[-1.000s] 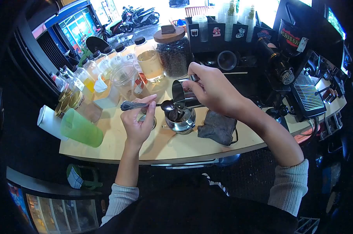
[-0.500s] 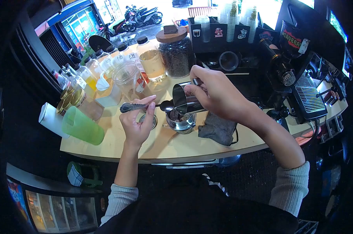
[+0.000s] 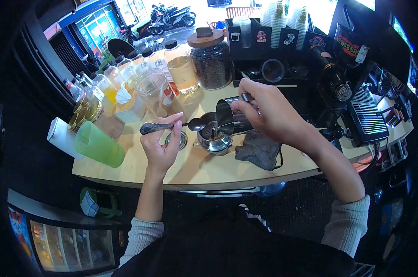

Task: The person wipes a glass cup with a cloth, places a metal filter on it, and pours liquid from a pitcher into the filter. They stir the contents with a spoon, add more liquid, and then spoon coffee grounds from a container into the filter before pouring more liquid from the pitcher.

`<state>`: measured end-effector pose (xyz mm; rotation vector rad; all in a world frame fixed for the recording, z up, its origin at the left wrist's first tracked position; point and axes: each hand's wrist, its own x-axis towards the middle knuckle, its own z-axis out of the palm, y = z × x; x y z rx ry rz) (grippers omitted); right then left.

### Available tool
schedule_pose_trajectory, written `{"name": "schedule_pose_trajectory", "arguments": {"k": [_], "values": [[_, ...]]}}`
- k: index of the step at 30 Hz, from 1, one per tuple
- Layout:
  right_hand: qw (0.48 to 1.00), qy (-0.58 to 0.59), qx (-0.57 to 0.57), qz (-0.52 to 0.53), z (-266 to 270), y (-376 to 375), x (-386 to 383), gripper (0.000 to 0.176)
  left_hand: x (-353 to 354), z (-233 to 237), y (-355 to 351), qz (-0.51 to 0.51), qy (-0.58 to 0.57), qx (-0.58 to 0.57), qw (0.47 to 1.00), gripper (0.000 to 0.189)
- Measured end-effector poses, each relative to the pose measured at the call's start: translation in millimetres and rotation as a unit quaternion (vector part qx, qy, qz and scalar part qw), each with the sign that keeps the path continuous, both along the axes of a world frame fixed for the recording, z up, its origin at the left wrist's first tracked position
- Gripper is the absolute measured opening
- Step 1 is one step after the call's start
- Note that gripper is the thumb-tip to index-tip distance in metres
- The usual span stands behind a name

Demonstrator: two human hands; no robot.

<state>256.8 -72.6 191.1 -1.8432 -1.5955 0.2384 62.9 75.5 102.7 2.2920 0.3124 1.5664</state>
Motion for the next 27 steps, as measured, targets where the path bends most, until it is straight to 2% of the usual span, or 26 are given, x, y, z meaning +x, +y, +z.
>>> {"name": "schedule_pose_trajectory", "arguments": {"k": [7,16,18,27], "values": [[0.999,0.016,-0.040,-0.032,7.0,-0.3,-0.1,0.022,-1.3,0.1,-3.0,0.004,-0.007,-0.002,1.000,0.015],[1.000,0.006,0.013,-0.002,3.0,14.8,4.3,0.021,-2.8,-0.3,-6.2,0.006,-0.006,0.009,1.000,0.015],[0.999,-0.032,0.021,0.000,3.5,19.1,4.6,0.022,-2.7,-0.4,-7.0,0.007,-0.005,0.011,1.000,0.015],[0.996,-0.029,0.079,0.021,-4.5,24.3,9.2,0.021,-2.2,-1.0,-10.0,0.006,-0.010,0.004,1.000,0.015]]}}
